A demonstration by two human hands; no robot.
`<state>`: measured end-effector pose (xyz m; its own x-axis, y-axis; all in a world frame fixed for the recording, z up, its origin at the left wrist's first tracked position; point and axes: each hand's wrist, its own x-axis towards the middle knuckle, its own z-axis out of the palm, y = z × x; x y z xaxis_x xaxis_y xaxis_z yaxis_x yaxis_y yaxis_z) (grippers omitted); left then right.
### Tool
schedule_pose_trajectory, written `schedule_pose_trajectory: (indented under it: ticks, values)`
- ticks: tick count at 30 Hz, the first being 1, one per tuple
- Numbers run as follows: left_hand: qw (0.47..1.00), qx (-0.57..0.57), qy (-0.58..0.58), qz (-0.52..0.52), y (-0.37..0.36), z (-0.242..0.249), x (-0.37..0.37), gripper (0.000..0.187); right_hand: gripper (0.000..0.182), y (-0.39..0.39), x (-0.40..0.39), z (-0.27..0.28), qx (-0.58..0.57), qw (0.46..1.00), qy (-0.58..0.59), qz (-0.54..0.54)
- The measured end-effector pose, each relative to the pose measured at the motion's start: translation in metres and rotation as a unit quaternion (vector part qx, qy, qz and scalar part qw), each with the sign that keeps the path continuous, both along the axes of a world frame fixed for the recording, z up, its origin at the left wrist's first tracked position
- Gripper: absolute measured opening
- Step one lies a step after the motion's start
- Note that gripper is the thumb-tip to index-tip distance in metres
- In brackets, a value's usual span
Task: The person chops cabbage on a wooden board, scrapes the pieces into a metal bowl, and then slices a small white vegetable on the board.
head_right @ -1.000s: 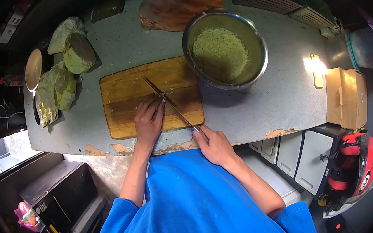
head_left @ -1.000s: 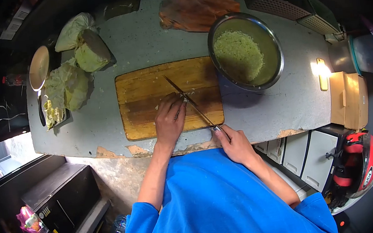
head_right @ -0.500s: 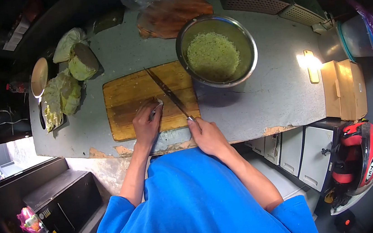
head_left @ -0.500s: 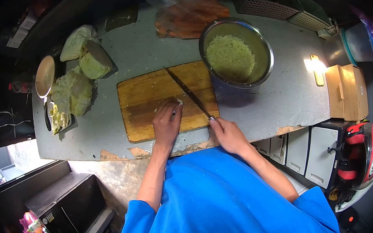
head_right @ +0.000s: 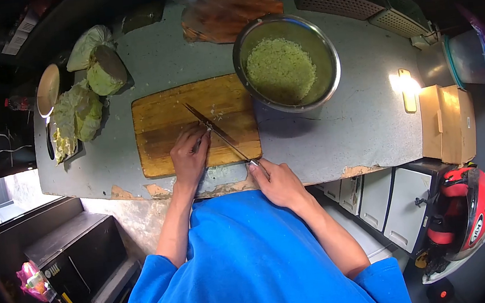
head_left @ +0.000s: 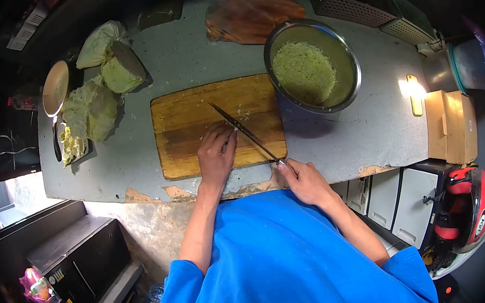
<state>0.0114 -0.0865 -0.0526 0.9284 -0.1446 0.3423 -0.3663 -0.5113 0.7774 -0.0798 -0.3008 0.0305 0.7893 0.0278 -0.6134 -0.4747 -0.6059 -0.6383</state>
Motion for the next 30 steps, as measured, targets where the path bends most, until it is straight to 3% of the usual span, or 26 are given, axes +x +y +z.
schedule_pose_trajectory:
  ticks: [7,12,16,21,30]
  values:
    - [1.0,0.002,-0.017,-0.002,-0.001,-0.002,0.001,0.011,0.045,0.008,-0.002,-0.003,-0.02,0.999,0.024,0.013]
    - [1.0,0.01,-0.015,-0.012,0.005,0.002,0.003,0.013,0.044,0.009,0.004,-0.008,-0.089,0.995,-0.022,0.047]
    - [0.996,0.048,-0.036,-0.063,0.017,0.001,0.0,0.014,0.045,0.015,0.01,-0.013,-0.097,0.994,-0.031,0.049]
    - [0.997,0.055,-0.043,-0.045,0.016,0.0,0.002,0.015,0.047,0.018,0.011,-0.001,-0.003,0.999,0.021,-0.029]
    - [1.0,0.005,-0.019,0.018,0.009,-0.003,0.001,0.01,0.047,0.021,0.004,-0.004,0.012,1.0,0.001,-0.016]
